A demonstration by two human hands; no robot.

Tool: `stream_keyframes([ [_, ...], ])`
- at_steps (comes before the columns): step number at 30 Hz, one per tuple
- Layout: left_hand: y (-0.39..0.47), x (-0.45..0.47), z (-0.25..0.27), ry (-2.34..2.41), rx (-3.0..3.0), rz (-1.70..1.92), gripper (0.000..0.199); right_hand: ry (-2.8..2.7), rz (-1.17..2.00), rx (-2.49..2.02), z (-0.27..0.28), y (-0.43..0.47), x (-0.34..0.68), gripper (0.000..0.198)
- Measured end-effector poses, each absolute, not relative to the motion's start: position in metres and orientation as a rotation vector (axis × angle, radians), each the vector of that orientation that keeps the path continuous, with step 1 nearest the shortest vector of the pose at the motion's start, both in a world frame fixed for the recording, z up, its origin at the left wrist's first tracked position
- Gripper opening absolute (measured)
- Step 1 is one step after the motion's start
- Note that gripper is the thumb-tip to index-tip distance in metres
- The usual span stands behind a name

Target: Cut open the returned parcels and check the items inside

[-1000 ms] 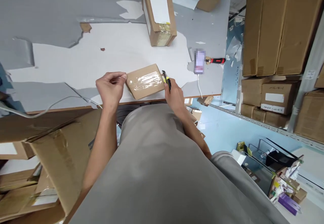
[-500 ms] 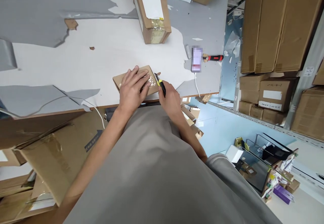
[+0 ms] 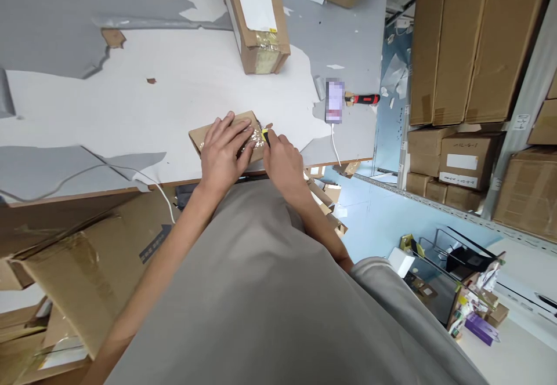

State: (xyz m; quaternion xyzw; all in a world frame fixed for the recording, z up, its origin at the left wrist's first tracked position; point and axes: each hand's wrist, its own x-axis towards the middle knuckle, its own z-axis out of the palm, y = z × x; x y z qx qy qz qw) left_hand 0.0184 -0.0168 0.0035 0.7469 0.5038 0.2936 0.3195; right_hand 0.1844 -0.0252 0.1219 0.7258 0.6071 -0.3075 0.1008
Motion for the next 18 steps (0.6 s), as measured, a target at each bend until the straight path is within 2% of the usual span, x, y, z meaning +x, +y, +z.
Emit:
stream_keyframes([
  [11, -0.017, 0.023, 0.005, 1.321, 1.910, 0.717, 0.045, 1.572, -0.911, 2.053, 0.142, -0.046, 0.187, 0.038],
  [15, -0.019, 0.017, 0.007, 1.298, 1.875, 0.765, 0.045, 1.707, -0.979, 2.132, 0.143, -0.061, 0.201, 0.027],
  [18, -0.027, 0.002, 0.013, 1.349, 1.865, 0.763, 0.049, 1.850, -1.063, 2.277, 0.134, -0.062, 0.222, 0.028],
])
